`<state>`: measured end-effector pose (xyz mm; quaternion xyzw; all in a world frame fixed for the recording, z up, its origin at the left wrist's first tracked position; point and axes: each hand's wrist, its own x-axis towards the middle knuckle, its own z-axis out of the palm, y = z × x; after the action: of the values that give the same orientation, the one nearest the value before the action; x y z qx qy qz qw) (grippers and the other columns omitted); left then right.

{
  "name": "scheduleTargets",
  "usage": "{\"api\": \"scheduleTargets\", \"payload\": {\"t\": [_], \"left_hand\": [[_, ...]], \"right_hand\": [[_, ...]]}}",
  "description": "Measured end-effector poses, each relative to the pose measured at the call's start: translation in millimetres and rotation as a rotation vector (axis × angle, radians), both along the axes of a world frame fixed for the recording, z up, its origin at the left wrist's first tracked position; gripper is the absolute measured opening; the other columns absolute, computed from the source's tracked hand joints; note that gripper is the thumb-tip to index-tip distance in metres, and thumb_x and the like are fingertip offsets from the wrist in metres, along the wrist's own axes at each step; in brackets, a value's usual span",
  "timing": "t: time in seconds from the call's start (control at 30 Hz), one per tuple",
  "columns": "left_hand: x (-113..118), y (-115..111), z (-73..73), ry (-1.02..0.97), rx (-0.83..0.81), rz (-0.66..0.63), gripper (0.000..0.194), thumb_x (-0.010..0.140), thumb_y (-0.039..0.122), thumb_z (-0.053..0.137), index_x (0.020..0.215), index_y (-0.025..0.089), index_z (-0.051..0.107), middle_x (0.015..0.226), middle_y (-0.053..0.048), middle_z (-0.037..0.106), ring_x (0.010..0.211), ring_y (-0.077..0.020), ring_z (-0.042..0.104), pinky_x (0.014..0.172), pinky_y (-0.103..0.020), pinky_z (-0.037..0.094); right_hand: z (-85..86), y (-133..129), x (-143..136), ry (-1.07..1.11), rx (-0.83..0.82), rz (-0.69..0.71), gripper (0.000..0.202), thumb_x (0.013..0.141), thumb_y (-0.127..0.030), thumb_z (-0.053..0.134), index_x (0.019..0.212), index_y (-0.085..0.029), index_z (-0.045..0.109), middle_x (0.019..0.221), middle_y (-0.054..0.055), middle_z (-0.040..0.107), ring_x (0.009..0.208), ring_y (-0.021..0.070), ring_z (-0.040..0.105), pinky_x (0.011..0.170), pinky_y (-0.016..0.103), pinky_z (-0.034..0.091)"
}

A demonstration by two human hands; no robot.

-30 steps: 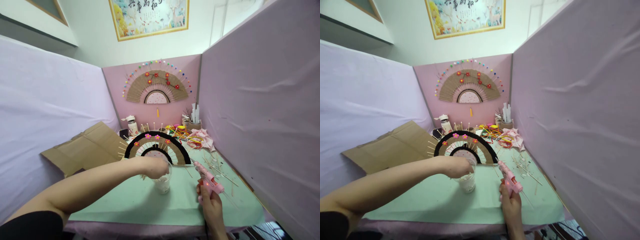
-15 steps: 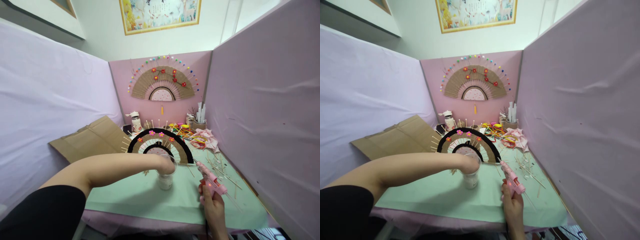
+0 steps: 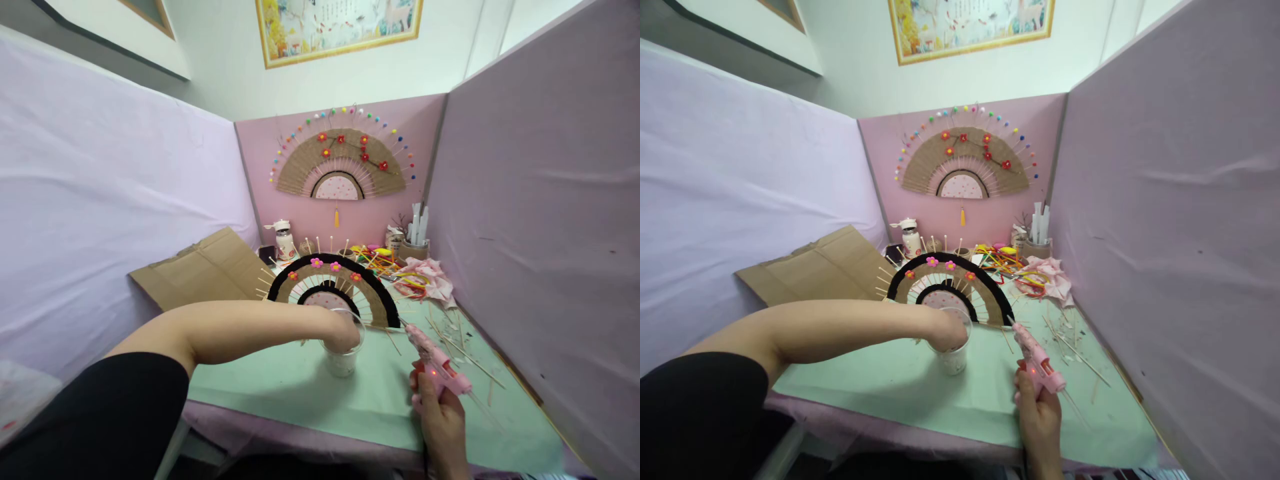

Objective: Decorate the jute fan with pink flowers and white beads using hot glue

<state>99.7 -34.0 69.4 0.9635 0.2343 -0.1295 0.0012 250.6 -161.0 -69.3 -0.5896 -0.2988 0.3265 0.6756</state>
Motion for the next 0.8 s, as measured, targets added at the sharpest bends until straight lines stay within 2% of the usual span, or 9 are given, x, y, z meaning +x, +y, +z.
{"api": "scheduleTargets", "payload": {"t": [0.1, 0.2, 0.27, 0.33, 0.6, 0.8], "left_hand": [[-7.5, -5.0, 17.6, 0.145, -0.031, -0.047, 0.025, 0.054, -0.003, 0.070, 0.043, 0.017, 0.059, 0.055, -0.008, 0.068, 0.051, -0.0180, 0.059, 0.049, -0.027, 0.039], [-15.5, -8.2, 35.2, 0.149, -0.010, -0.045, 0.018, 0.067, -0.001, 0.060, 0.070, 0.014, 0.070, 0.081, -0.014, 0.074, 0.067, -0.0218, 0.065, 0.053, -0.029, 0.039], [-21.2, -7.6, 43.6, 0.098, -0.013, -0.002, 0.024, 0.069, 0.001, 0.057, 0.084, 0.016, 0.070, 0.087, -0.013, 0.074, 0.073, -0.0224, 0.065, 0.056, -0.028, 0.039], [-27.7, -5.1, 48.9, 0.018, -0.051, 0.058, 0.029, 0.067, 0.003, 0.058, 0.090, 0.018, 0.068, 0.087, -0.008, 0.073, 0.076, -0.0210, 0.065, 0.060, -0.027, 0.040], [-49.2, -2.8, 56.9, -0.331, -0.443, 0.288, 0.030, 0.068, 0.006, 0.051, 0.095, 0.018, 0.058, 0.081, 0.001, 0.068, 0.058, -0.0108, 0.063, 0.059, -0.023, 0.043], [-59.4, -4.9, 50.5, -0.529, -0.515, 0.365, 0.032, 0.066, 0.006, 0.055, 0.096, 0.017, 0.058, 0.078, 0.001, 0.065, 0.064, -0.0117, 0.063, 0.058, -0.022, 0.043]], "right_hand": [[1.4, -0.6, -0.8, -0.001, -0.001, -0.008, 0.068, 0.062, -0.073, 0.068, 0.093, -0.013, 0.066, 0.069, 0.002, 0.063, 0.053, 0.0124, 0.052, 0.046, 0.024, 0.043], [1.9, -0.2, -1.6, -0.002, 0.004, -0.013, 0.066, 0.063, -0.073, 0.068, 0.093, -0.013, 0.066, 0.068, 0.002, 0.063, 0.052, 0.0123, 0.052, 0.045, 0.023, 0.042], [1.3, 0.2, -1.8, 0.001, 0.007, -0.018, 0.065, 0.064, -0.072, 0.068, 0.093, -0.014, 0.066, 0.065, 0.001, 0.061, 0.050, 0.0120, 0.050, 0.044, 0.023, 0.040], [0.2, 0.4, -2.0, 0.001, 0.009, -0.022, 0.064, 0.064, -0.070, 0.069, 0.093, -0.014, 0.066, 0.064, 0.001, 0.060, 0.049, 0.0119, 0.050, 0.043, 0.023, 0.040], [5.7, -3.3, -3.6, -0.003, -0.006, -0.013, 0.064, 0.064, -0.071, 0.068, 0.094, -0.014, 0.065, 0.067, 0.001, 0.060, 0.052, 0.0124, 0.049, 0.045, 0.024, 0.040], [12.0, -4.5, -4.2, -0.016, -0.007, -0.005, 0.063, 0.065, -0.070, 0.068, 0.094, -0.014, 0.065, 0.069, 0.002, 0.060, 0.054, 0.0129, 0.049, 0.045, 0.024, 0.039]]}}
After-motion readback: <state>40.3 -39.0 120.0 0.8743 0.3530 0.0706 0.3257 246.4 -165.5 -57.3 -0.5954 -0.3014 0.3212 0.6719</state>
